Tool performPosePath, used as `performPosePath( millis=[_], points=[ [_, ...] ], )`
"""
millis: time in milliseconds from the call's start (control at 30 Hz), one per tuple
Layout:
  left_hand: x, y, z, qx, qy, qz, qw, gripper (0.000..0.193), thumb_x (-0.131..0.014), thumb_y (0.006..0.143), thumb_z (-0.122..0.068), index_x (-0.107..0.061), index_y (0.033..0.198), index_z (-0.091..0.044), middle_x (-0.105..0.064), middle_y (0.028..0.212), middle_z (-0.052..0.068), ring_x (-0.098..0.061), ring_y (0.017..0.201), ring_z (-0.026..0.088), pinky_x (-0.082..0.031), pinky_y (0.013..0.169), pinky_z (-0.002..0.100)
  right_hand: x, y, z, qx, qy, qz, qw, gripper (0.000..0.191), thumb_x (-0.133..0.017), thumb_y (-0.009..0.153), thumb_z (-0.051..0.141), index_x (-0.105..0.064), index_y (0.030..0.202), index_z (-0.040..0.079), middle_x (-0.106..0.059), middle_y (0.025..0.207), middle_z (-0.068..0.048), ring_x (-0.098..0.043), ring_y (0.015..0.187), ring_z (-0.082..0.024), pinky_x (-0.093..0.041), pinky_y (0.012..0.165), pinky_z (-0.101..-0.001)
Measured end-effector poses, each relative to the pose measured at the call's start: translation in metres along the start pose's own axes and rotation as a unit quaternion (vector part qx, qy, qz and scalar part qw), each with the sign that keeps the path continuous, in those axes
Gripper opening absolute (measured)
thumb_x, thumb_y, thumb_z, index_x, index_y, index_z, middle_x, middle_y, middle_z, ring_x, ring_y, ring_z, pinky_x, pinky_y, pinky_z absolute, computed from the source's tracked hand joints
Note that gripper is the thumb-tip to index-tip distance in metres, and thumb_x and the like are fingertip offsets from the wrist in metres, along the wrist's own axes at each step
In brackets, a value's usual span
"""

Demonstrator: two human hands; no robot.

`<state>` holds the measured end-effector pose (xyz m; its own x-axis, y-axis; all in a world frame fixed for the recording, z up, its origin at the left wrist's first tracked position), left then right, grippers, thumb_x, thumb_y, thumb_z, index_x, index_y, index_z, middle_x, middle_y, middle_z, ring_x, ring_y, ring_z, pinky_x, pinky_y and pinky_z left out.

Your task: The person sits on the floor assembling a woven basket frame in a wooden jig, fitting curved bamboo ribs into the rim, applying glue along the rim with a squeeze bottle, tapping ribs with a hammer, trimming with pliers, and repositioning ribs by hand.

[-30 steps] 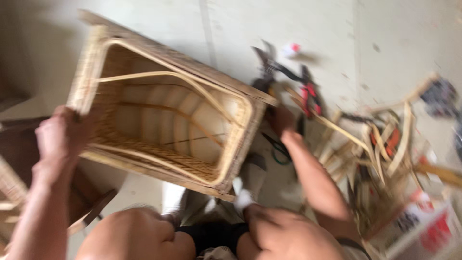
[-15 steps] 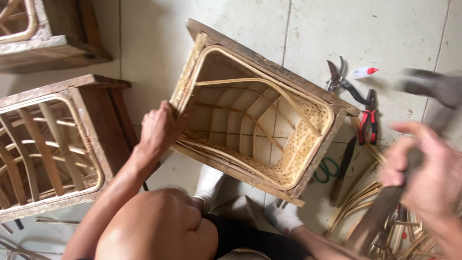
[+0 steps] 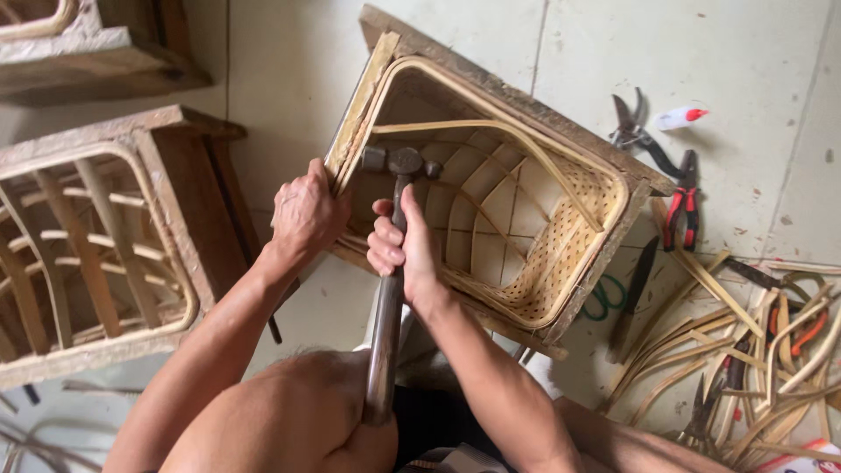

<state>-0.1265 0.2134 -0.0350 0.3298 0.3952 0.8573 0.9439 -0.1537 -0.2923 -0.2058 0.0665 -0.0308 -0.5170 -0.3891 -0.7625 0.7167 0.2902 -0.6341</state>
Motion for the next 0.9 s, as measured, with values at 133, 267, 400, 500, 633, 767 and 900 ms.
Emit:
performPosePath(
  millis=[133, 267, 400, 500, 633, 767, 900],
  points=[
    [0.005, -0.001, -0.001, 0.033, -0.008, 0.024, 0.999, 0.039, -0.068, 0.097, -0.034, -0.054, 0.096, 0.002, -0.070, 0.079, 0.027, -0.070, 0.075, 0.046, -0.056, 0.075, 0.053, -0.008, -0.003, 0.011, 0.010, -0.067, -0.007, 0.998, 0.052, -0.048, 0.105, 0.056, -0.058, 0.101, 0.005, -0.034, 0.054, 0.009, -0.031, 0.038, -0.003, -0.029, 0.034, -0.0213],
    [0.015, -0.001, -0.008, 0.023, -0.015, 0.048, 0.998, 0.040, -0.068, 0.096, -0.034, -0.053, 0.100, 0.002, -0.070, 0.082, 0.028, -0.070, 0.077, 0.047, -0.055, 0.075, 0.055, 0.005, -0.027, 0.047, 0.068, -0.263, 0.001, 0.962, 0.055, -0.044, 0.107, 0.051, -0.063, 0.106, 0.000, -0.038, 0.054, 0.007, -0.036, 0.037, -0.003, -0.031, 0.032, -0.0230],
    [0.021, 0.018, -0.033, -0.140, -0.083, -0.123, 0.979, 0.051, -0.072, 0.087, -0.029, -0.050, 0.116, 0.007, -0.070, 0.086, 0.029, -0.067, 0.075, 0.049, -0.053, 0.066, 0.057, 0.003, -0.044, 0.109, 0.248, -0.565, -0.032, 0.787, 0.055, -0.034, 0.109, 0.046, -0.066, 0.105, 0.001, -0.046, 0.051, 0.006, -0.044, 0.032, -0.004, -0.036, 0.026, -0.0231],
    [0.005, 0.049, -0.045, -0.032, -0.074, -0.060, 0.995, 0.026, -0.060, 0.105, -0.022, -0.046, 0.110, 0.000, -0.069, 0.092, 0.029, -0.067, 0.078, 0.049, -0.052, 0.071, 0.059, -0.018, -0.024, 0.149, 0.302, -0.656, -0.052, 0.690, 0.046, -0.035, 0.110, 0.041, -0.062, 0.111, 0.004, -0.043, 0.053, 0.006, -0.040, 0.036, -0.005, -0.030, 0.027, -0.0226],
    [-0.011, 0.059, -0.037, -0.064, -0.072, -0.098, 0.990, 0.026, -0.064, 0.096, -0.020, -0.047, 0.101, -0.001, -0.069, 0.084, 0.028, -0.068, 0.073, 0.047, -0.054, 0.069, 0.057, -0.055, 0.026, 0.169, 0.307, -0.714, -0.029, 0.629, 0.035, -0.042, 0.113, 0.037, -0.053, 0.098, 0.007, -0.046, 0.064, 0.006, -0.042, 0.046, -0.007, -0.033, 0.036, -0.0268],
    [-0.016, 0.042, -0.024, -0.068, -0.038, -0.091, 0.993, 0.023, -0.063, 0.100, -0.019, -0.049, 0.099, -0.001, -0.067, 0.073, 0.025, -0.067, 0.068, 0.046, -0.054, 0.065, 0.057, -0.062, 0.007, 0.184, 0.270, -0.744, -0.039, 0.610, 0.034, -0.046, 0.112, 0.036, -0.054, 0.098, 0.005, -0.048, 0.064, 0.003, -0.047, 0.050, -0.006, -0.036, 0.042, -0.0284],
    [0.001, 0.023, -0.022, -0.022, 0.031, -0.078, 0.996, 0.026, -0.065, 0.102, -0.021, -0.048, 0.103, -0.001, -0.068, 0.075, 0.024, -0.068, 0.067, 0.045, -0.056, 0.066, 0.054, -0.032, -0.109, 0.236, 0.207, -0.775, -0.171, 0.572, 0.034, -0.048, 0.107, 0.032, -0.055, 0.130, 0.007, -0.051, 0.061, 0.002, -0.044, 0.046, -0.007, -0.036, 0.039, -0.0272]
  ],
)
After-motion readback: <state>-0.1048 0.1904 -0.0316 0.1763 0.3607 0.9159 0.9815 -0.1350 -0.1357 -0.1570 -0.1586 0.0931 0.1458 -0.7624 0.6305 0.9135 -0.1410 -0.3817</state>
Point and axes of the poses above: each hand's wrist, its own y-axis towards the middle knuckle, its own x-axis out of the back of the hand, z = x × y, the point moved 2 cm from there along y, towards the middle knuckle
